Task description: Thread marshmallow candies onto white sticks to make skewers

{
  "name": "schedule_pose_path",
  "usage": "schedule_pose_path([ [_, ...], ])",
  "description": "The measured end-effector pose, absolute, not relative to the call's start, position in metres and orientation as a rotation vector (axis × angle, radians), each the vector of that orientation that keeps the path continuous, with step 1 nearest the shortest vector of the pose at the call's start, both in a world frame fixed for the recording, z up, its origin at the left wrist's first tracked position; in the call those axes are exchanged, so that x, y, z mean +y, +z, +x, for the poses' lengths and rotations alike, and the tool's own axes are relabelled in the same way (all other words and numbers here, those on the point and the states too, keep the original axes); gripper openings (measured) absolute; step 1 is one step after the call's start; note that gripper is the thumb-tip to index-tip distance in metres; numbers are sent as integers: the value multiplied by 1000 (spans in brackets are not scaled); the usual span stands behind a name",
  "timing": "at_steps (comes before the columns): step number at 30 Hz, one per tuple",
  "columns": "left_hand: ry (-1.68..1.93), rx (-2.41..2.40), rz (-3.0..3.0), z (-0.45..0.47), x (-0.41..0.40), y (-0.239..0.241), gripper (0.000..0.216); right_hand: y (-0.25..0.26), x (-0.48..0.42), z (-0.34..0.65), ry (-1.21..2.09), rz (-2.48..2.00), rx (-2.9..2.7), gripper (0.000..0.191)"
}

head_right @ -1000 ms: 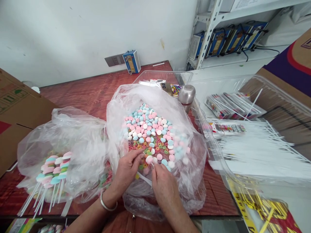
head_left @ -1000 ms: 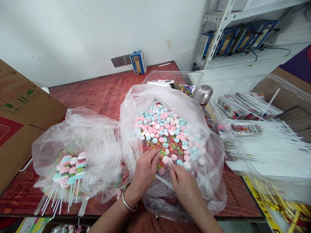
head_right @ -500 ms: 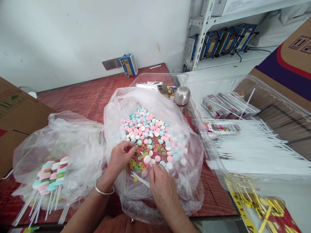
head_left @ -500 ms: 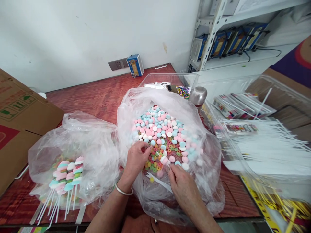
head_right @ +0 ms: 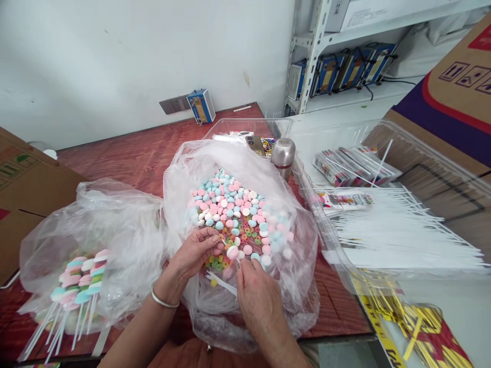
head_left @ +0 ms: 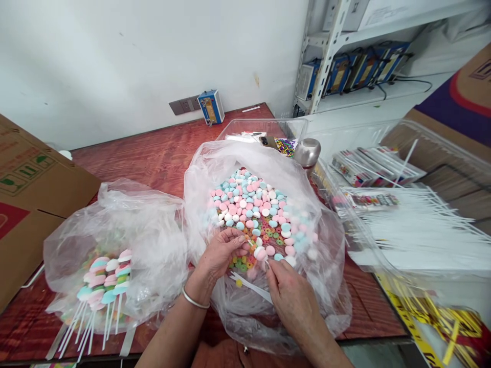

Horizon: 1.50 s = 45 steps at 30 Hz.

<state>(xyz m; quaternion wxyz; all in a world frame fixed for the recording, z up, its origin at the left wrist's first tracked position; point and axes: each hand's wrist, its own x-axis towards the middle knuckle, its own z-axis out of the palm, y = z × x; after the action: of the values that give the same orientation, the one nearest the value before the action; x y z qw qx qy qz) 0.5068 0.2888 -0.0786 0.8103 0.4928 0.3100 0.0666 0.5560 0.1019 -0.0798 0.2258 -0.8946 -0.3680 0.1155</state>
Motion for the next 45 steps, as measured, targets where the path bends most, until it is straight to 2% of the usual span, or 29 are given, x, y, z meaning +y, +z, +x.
schedule_pose_path([
  [9,159,611,1021,507,279,-84,39,-83,103,556,272,-2456,-1024,23],
  [17,185,550,826,513,260,-78,32,-91,98,562,151,-2215,-1042,39],
  [24,46,533,812,516,244,-79,34,-103,80,564,375,-2358,-955,46],
  [28,80,561,794,518,232,-80,35,-99,85,563,407,-2348,-849,44],
  [31,121,570,865,518,225,-84,33,-97,93,565,494,-2126,-674,36],
  [33,114,586,930,517,226,-86,32,-95,98,566,723,-1818,-462,34],
  [36,99,600,1163,520,235,-84,29,-93,105,568,1089,-1289,-83,42],
  [38,203,603,1485,524,247,-79,24,-91,107,569,1144,-1086,65,44],
  [42,446,575,2257,539,279,-75,21,-89,104,575,1047,-1060,144,44],
  [45,385,533,2650,551,295,-81,23,-89,100,578,1012,-1105,155,48],
])
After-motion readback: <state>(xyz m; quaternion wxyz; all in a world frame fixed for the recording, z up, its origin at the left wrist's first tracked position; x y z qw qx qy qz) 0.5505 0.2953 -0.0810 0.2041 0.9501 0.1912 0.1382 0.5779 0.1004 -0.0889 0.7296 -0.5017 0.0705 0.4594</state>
